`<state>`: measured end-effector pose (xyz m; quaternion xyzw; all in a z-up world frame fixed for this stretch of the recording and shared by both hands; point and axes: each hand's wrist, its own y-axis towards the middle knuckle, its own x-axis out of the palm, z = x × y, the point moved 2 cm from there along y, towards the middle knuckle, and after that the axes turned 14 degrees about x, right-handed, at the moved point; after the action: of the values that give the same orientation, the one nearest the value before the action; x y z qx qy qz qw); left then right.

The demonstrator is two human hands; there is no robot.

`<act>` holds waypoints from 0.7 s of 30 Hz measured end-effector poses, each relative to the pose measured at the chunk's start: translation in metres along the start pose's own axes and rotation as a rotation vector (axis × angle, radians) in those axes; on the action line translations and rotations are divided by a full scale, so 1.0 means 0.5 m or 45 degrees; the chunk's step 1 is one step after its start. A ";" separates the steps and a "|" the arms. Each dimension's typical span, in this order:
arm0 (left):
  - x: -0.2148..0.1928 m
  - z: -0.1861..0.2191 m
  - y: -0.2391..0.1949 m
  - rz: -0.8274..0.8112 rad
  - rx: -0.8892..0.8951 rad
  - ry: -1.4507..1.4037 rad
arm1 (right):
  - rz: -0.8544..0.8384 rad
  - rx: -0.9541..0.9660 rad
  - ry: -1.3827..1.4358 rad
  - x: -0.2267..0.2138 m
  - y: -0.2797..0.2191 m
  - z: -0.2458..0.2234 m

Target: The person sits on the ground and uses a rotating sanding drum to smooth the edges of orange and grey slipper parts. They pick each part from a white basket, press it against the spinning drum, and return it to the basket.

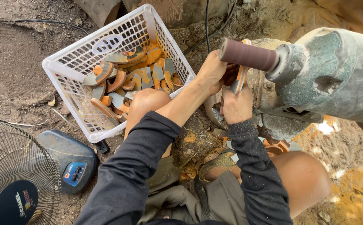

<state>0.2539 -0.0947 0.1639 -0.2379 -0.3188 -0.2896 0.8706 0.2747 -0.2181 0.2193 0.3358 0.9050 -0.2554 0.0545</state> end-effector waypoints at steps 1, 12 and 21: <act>0.001 -0.001 0.009 0.007 0.016 0.001 | 0.005 -0.014 0.012 0.000 0.009 -0.003; 0.007 -0.008 0.107 -0.056 0.141 -0.232 | 0.041 -0.186 0.049 -0.013 0.110 0.003; 0.015 0.005 0.084 0.059 0.070 -0.102 | 0.043 -0.235 0.012 -0.002 0.089 0.004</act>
<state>0.2850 -0.0657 0.1612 -0.2327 -0.3556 -0.2506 0.8698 0.3039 -0.1911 0.1987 0.3459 0.9191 -0.1682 0.0852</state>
